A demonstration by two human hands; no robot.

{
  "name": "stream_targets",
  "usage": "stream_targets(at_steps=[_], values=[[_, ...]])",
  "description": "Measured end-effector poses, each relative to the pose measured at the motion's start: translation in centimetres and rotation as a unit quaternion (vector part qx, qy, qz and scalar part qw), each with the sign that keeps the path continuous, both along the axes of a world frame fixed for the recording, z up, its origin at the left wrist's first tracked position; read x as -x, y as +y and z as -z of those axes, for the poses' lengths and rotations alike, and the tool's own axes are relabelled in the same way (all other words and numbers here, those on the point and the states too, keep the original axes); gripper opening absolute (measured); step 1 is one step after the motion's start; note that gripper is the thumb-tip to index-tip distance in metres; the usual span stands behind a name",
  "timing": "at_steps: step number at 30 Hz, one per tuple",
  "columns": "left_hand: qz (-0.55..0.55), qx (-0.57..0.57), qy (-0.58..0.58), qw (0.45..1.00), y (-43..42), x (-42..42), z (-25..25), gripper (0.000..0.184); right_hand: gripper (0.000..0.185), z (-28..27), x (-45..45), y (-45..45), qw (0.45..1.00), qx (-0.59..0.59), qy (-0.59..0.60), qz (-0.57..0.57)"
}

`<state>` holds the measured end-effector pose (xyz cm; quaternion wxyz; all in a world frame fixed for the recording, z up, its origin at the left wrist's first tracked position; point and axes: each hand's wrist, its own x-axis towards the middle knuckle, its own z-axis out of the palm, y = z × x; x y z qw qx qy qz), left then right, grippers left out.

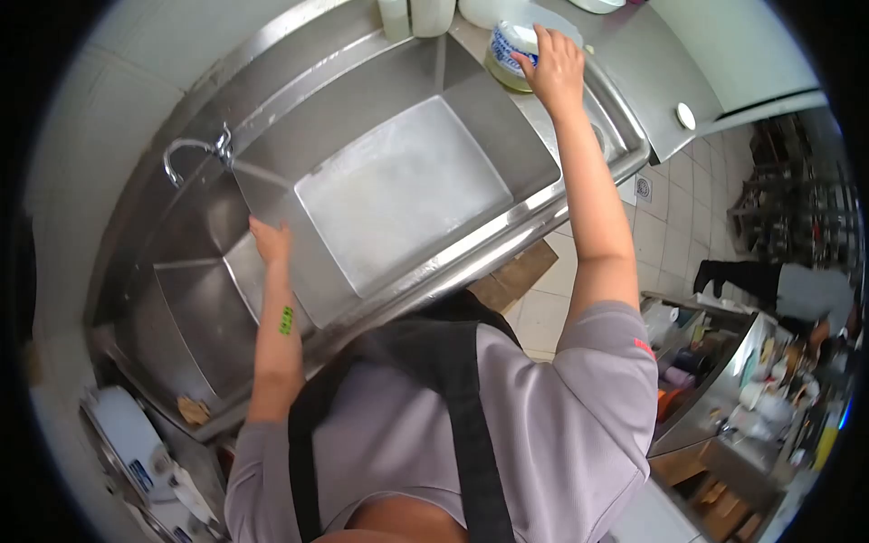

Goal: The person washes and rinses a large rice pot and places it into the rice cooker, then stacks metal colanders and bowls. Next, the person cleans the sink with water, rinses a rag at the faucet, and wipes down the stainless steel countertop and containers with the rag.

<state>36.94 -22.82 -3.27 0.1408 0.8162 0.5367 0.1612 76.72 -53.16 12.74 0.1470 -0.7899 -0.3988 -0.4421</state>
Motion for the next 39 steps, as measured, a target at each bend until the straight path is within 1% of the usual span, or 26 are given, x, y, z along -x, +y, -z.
stream_targets(at_steps=[1,2,3,5,6,8,9,11,12,14,15,17,19,20,21,23,24,25,26,27,29,30,31,33,38,39], values=[[-0.006,0.030,-0.001,1.000,0.5,0.3,0.3,0.063,0.024,1.1,-1.0,-0.1,1.000,0.010,0.009,-0.013],[-0.009,0.056,-0.007,0.998,0.8,0.4,0.2,0.062,0.021,2.0,-2.9,-0.5,0.985,0.116,0.127,0.030],[-0.017,0.055,-0.010,0.998,1.0,0.3,-0.1,0.062,0.018,2.6,-5.0,-0.8,0.945,0.215,0.234,0.075],[-0.064,0.139,0.020,0.988,0.9,0.5,-0.6,0.055,0.015,2.4,-6.7,-2.6,0.936,0.184,0.291,0.067],[-0.067,0.138,0.013,0.988,1.0,0.3,-0.6,0.055,0.014,2.0,-7.5,-3.8,0.935,0.176,0.305,0.037],[-0.091,0.124,0.015,0.988,1.1,0.4,0.0,0.050,0.015,1.2,-9.7,-5.7,0.904,0.219,0.359,0.074],[-0.094,0.124,0.011,0.988,1.3,0.2,0.1,0.050,0.015,0.7,-10.8,-6.4,0.906,0.219,0.355,0.071],[-0.099,0.136,-0.004,0.986,1.6,0.4,0.4,0.044,0.021,-0.5,-12.3,-7.1,0.850,0.232,0.456,0.125],[-0.105,0.137,-0.004,0.985,1.7,0.5,0.7,0.044,0.021,-0.4,-13.6,-8.0,0.850,0.236,0.455,0.121],[-0.090,0.138,0.037,0.986,2.3,0.7,1.0,0.047,0.029,-0.2,-15.6,-8.3,0.811,0.331,0.467,0.122],[-0.101,0.138,0.034,0.985,2.5,0.6,1.1,0.047,0.029,-0.3,-16.2,-7.4,0.812,0.336,0.463,0.114],[-0.121,0.130,0.026,0.984,2.0,0.4,0.8,0.047,0.031,-2.4,-15.1,-3.5,0.909,0.310,0.264,0.094],[-0.118,0.132,0.025,0.984,2.3,0.7,1.4,0.047,0.036,-4.0,-13.2,4.3,0.935,0.159,0.311,-0.059],[-0.101,0.130,0.023,0.986,2.6,0.8,1.7,0.047,0.044,-4.0,-11.9,8.8,0.889,0.106,0.438,-0.082],[-0.109,0.130,0.026,0.985,2.5,1.1,2.0,0.047,0.060,-2.5,-10.9,12.4,0.863,0.153,0.482,0.011],[-0.121,0.103,0.031,0.987,2.8,0.9,2.4,0.044,0.089,-0.3,-7.7,17.3,0.792,0.236,0.561,0.047],[-0.129,0.101,0.030,0.986,2.6,0.7,1.9,0.044,0.089,2.5,-7.7,18.6,0.792,0.240,0.560,0.039],[-0.128,0.127,0.034,0.983,2.3,0.4,1.2,0.043,0.103,6.4,-7.8,20.1,0.847,0.041,0.528,0.032],[-0.127,0.150,0.038,0.980,2.3,0.3,0.5,0.043,0.119,8.8,-7.7,21.8,0.862,-0.163,0.479,0.023],[-0.136,0.145,0.041,0.979,2.4,0.4,0.5,0.043,0.119,9.5,-7.4,22.9,0.860,-0.163,0.484,0.015],[-0.118,0.137,0.037,0.983,2.5,0.4,0.7,0.040,0.133,10.3,-7.0,24.5,0.840,-0.257,0.477,0.027],[-0.122,0.140,0.039,0.982,2.5,0.4,0.8,0.040,0.130,10.9,-6.8,25.3,0.858,-0.276,0.430,0.056],[-0.122,0.126,0.032,0.984,2.4,0.3,0.6,0.039,0.130,11.0,-6.6,26.0,0.858,-0.271,0.432,0.056],[-0.124,0.124,0.030,0.984,1.9,0.1,0.5,0.038,0.129,10.9,-5.8,27.0,0.829,-0.278,0.469,0.122],[-0.123,0.107,0.032,0.986,2.6,0.4,1.4,0.038,0.133,11.0,-5.1,26.2,0.825,-0.240,0.505,0.076],[-0.129,0.116,0.042,0.984,2.5,0.8,1.8,0.038,0.126,11.1,-4.9,25.4,0.818,-0.243,0.516,0.075]])
